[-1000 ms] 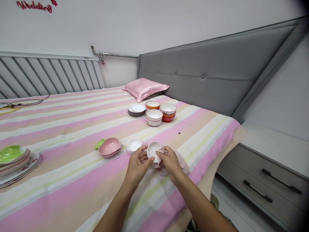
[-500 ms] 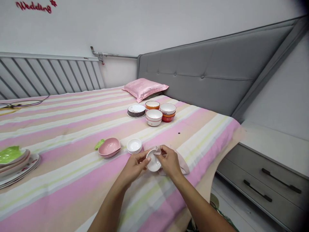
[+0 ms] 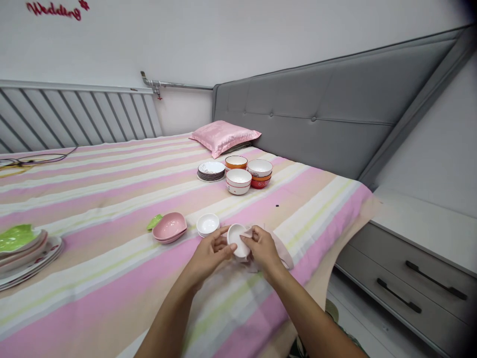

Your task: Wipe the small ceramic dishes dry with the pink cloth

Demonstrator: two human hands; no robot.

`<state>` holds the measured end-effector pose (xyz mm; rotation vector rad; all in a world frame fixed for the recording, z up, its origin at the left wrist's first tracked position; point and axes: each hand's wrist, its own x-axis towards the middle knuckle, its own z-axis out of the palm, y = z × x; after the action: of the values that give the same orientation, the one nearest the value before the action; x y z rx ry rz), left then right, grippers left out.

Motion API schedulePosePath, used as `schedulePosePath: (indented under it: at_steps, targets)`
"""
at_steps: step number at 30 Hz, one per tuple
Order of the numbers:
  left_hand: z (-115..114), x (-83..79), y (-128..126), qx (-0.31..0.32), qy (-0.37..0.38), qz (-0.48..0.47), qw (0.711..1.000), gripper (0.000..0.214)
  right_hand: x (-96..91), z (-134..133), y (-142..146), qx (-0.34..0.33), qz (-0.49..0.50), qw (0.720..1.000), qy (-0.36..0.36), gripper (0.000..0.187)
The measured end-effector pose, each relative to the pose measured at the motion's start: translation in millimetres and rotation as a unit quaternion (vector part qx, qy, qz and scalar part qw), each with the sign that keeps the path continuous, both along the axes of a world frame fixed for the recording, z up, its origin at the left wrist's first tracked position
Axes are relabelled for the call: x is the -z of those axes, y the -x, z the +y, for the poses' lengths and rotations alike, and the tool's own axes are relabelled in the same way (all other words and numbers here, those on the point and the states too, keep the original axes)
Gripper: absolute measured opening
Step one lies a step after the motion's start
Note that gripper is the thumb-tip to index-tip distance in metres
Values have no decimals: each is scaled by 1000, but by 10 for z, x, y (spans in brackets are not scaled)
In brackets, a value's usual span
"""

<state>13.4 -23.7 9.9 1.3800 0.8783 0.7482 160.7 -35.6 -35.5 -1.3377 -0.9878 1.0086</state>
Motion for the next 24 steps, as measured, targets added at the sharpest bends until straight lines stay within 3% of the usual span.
schedulePosePath:
  at_steps: [4, 8, 18, 24]
  targets:
    - [-42, 53, -127, -38, -1, -14, 999, 69, 13, 5, 20, 11, 88, 996, 29, 23]
    - [-47, 98, -172, -51, -21, -26, 998, 63, 16, 10, 36, 14, 93, 995, 30, 21]
    - [4, 12, -1, 89, -78, 1, 993, 32, 45, 34, -11, 12, -34, 998, -56, 12]
    - [33, 38, 106, 50, -39, 59, 996, 22, -62, -22, 15, -46, -94, 992, -69, 10]
